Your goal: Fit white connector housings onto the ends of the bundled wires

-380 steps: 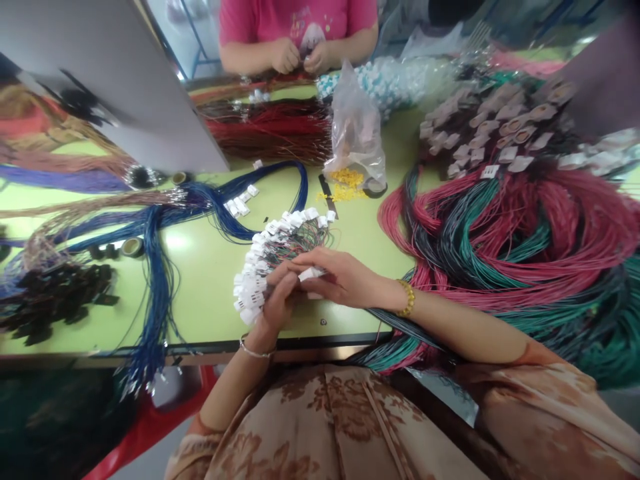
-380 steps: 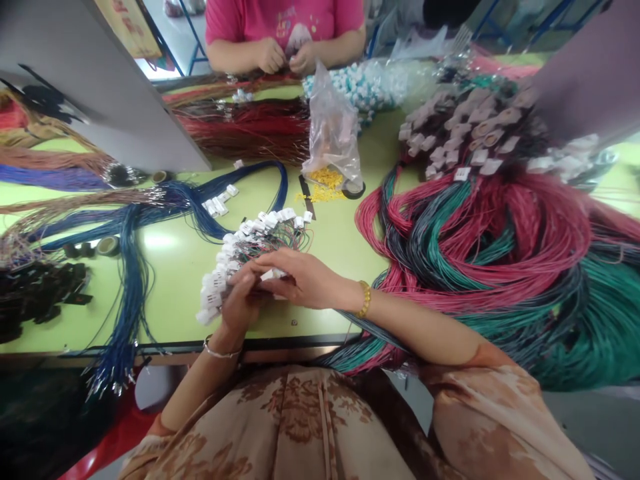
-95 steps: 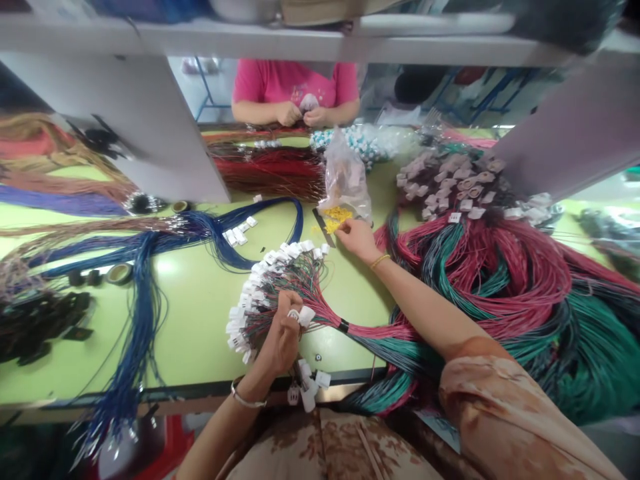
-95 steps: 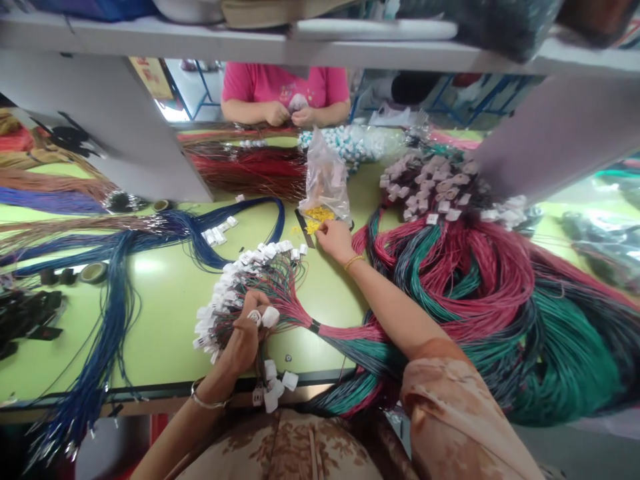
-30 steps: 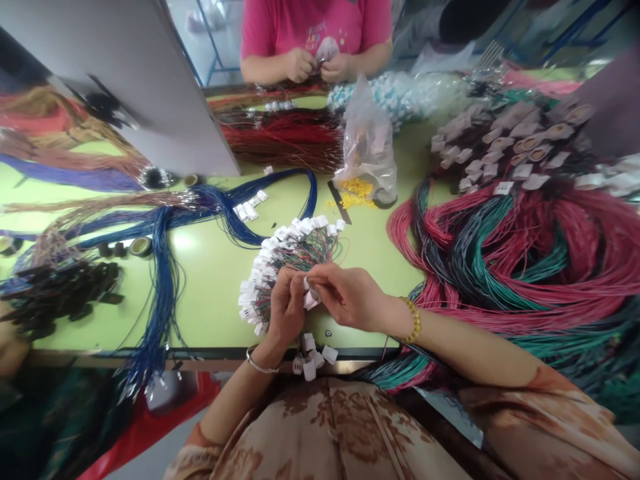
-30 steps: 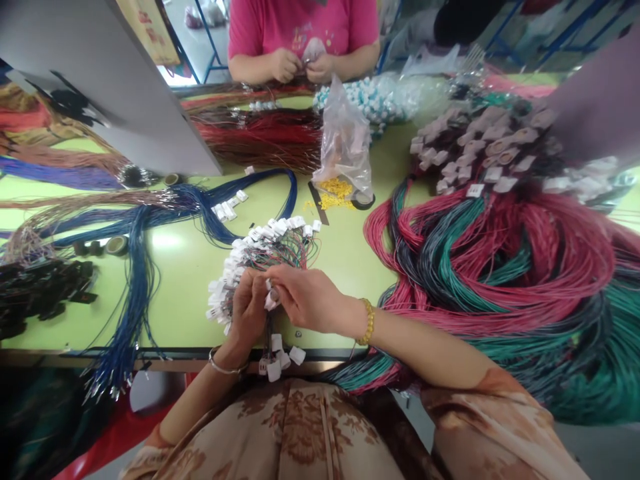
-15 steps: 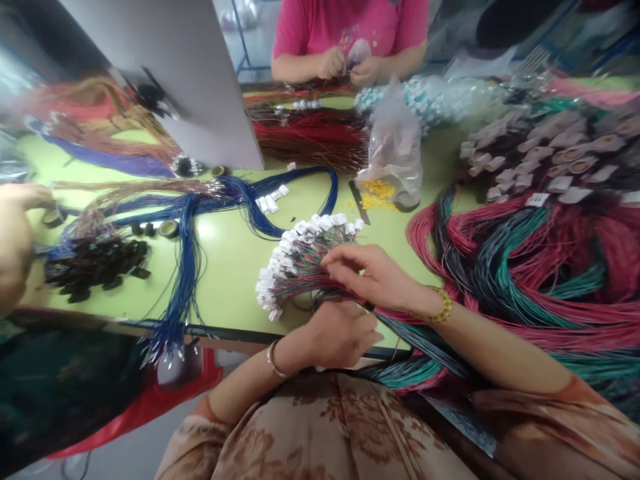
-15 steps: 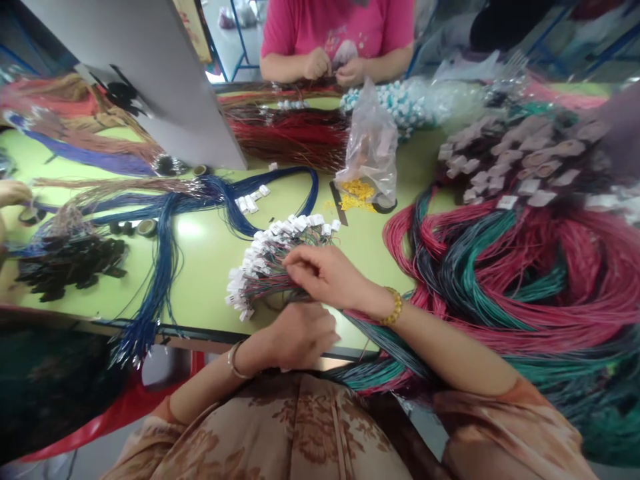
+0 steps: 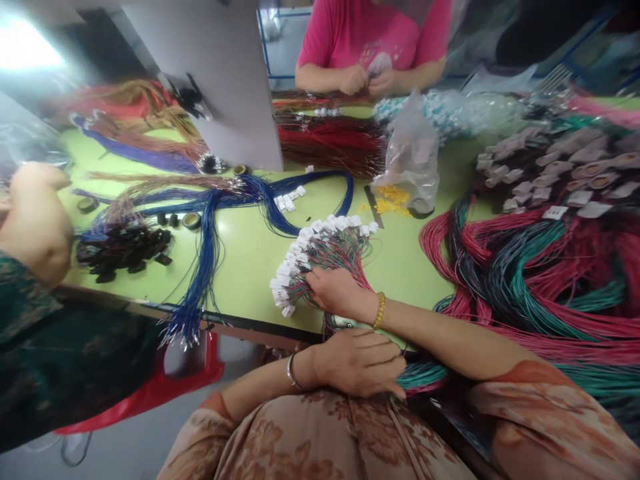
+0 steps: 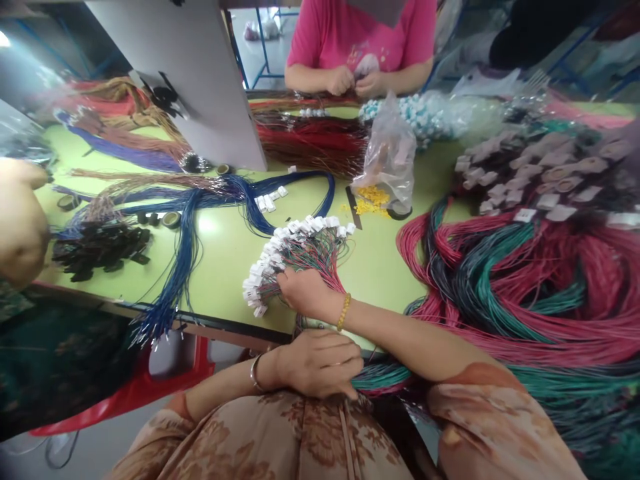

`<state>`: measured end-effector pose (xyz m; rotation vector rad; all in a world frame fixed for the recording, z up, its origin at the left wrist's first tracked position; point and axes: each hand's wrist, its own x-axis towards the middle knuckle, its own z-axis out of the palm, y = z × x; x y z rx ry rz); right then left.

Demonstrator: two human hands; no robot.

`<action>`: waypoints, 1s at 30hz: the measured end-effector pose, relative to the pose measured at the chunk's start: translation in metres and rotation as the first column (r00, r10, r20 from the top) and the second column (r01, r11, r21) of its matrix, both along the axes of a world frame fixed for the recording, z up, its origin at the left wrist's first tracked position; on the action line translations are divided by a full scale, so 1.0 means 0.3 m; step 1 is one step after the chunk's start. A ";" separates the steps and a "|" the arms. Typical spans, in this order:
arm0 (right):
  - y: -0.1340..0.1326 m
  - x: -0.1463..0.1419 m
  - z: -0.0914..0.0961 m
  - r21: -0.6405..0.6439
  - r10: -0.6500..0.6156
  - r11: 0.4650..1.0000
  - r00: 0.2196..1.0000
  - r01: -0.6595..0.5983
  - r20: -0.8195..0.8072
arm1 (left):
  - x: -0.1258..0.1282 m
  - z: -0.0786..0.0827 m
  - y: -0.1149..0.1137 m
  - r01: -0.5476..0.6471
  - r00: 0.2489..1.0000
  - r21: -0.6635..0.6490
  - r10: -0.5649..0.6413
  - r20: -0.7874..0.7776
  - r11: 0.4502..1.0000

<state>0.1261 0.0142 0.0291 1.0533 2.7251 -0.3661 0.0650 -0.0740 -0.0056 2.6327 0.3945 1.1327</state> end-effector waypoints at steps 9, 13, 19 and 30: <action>0.008 0.049 -0.076 -0.134 -0.186 0.980 0.919 0.147 -0.347 | -0.204 -0.035 -0.157 -0.287 0.696 -0.864 0.710 0.109 0.414; 0.024 0.071 -0.111 -0.217 -0.269 0.961 0.766 0.171 -0.584 | -0.209 -0.047 -0.185 0.188 0.450 -0.982 0.886 0.111 0.028; 0.030 0.089 -0.117 -0.332 -0.384 0.921 0.602 0.201 -0.700 | -0.198 0.005 -0.032 0.581 0.302 -0.809 0.947 0.111 -0.091; 0.058 0.148 -0.106 -0.594 -0.625 0.775 0.396 0.216 -0.672 | -0.096 0.009 0.131 -0.026 0.358 -0.971 0.909 0.214 0.239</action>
